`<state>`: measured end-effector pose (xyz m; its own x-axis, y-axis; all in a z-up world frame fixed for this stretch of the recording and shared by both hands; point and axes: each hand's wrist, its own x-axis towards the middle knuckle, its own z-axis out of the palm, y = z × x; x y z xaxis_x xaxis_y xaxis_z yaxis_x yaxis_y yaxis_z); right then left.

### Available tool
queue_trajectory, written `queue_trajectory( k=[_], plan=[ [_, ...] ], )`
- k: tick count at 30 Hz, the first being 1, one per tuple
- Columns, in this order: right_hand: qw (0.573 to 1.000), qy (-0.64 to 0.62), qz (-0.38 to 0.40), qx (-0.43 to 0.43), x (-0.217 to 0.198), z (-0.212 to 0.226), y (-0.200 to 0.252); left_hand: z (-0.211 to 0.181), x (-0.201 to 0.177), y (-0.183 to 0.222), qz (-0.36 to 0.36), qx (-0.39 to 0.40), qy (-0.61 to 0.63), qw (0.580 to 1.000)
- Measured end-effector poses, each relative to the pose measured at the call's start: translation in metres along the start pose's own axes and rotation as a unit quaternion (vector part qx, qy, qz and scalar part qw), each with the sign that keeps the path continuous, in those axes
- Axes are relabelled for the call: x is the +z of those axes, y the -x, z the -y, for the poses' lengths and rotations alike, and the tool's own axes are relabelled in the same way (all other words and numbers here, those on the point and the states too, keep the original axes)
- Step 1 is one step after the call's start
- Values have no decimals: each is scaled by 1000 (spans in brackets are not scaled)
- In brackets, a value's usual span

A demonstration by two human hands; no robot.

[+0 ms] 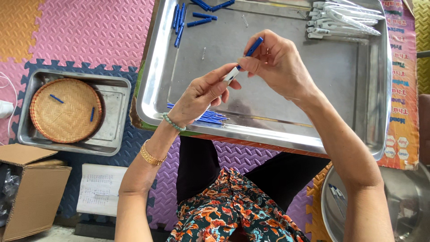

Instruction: The person assembles pens by inserting ink cartridges into pen barrels, adding springs and caps, and testing the clicking mechanism by hand.

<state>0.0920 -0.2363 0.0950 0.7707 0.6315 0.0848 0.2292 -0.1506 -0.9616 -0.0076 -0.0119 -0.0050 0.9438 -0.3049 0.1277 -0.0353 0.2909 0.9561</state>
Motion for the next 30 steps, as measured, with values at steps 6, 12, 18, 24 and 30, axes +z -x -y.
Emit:
queue_trajectory(
  k=[6,12,18,24,30],
  plan=[
    [997,16,6,-80,-11,10,12,-7,5,0,24,-4,20,999],
    [994,49,23,-91,-17,15,20,-7,11,-3,31,-14,14,999],
    [995,50,1,-91,-17,8,22,-12,16,-6,37,-23,31,999],
    [995,32,49,-85,-15,9,24,-10,18,-7,32,-24,39,998],
    [990,19,-71,-119,9,-7,27,-11,24,-11,7,-32,97,995]
  ],
)
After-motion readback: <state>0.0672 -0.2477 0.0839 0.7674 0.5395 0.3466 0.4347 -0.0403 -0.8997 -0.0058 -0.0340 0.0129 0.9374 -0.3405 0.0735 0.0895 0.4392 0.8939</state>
